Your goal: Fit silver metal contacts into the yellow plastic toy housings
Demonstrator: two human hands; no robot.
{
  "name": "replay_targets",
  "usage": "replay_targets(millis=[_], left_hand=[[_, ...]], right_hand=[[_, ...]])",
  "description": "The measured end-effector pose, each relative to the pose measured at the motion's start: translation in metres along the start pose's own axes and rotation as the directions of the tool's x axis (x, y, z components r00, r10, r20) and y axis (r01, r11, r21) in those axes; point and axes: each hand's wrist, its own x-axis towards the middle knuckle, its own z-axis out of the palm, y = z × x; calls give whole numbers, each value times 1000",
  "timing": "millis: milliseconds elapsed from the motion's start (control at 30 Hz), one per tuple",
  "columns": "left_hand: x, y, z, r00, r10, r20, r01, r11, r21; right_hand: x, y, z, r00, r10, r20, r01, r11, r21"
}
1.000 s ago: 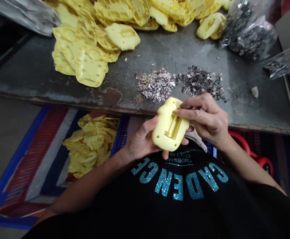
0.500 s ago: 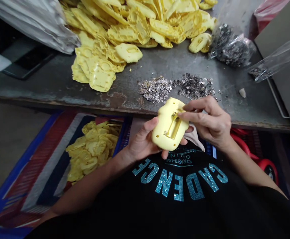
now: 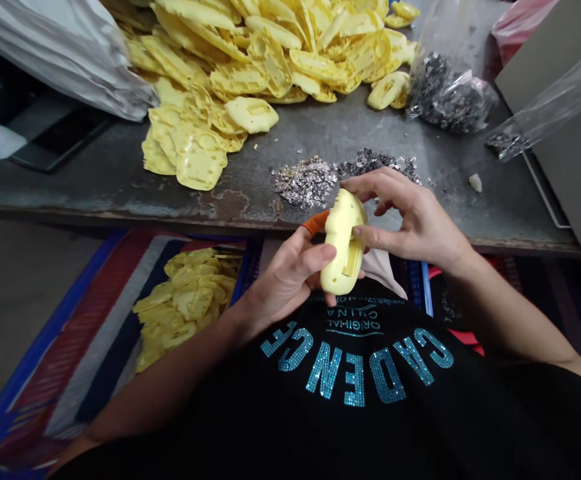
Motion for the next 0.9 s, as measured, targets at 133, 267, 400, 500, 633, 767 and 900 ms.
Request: replay_targets(millis=[133,267,400,500,633,767,900], left_hand=[[2,-1,0,998,60,-35,-56,993,103],[7,-7,-8,984,164,-66,-147,966,212],[12,-8,-10,971,174,-164,-134,964,230],[18,-7,-17,954,180,-238,-136,973,188],[20,-8,-40,904,221,-366,-172,971,164],[-10,-7,-80,789,284,-545,-213,958,192],[-79,-2,-139,523,405,-750,-209,914,349]], right_hand=[[-1,9,14,996,-44,-79,39,997,-62],[-6,22,30,968,-87,-235,67,993,-94],[1,35,34,961,-94,-261,75,994,-80],[18,43,35,971,-112,-213,91,991,-102],[53,47,46,976,-182,-121,165,976,-141],[112,52,75,956,-280,91,285,958,-43],[191,73,115,889,-289,354,346,932,-110]])
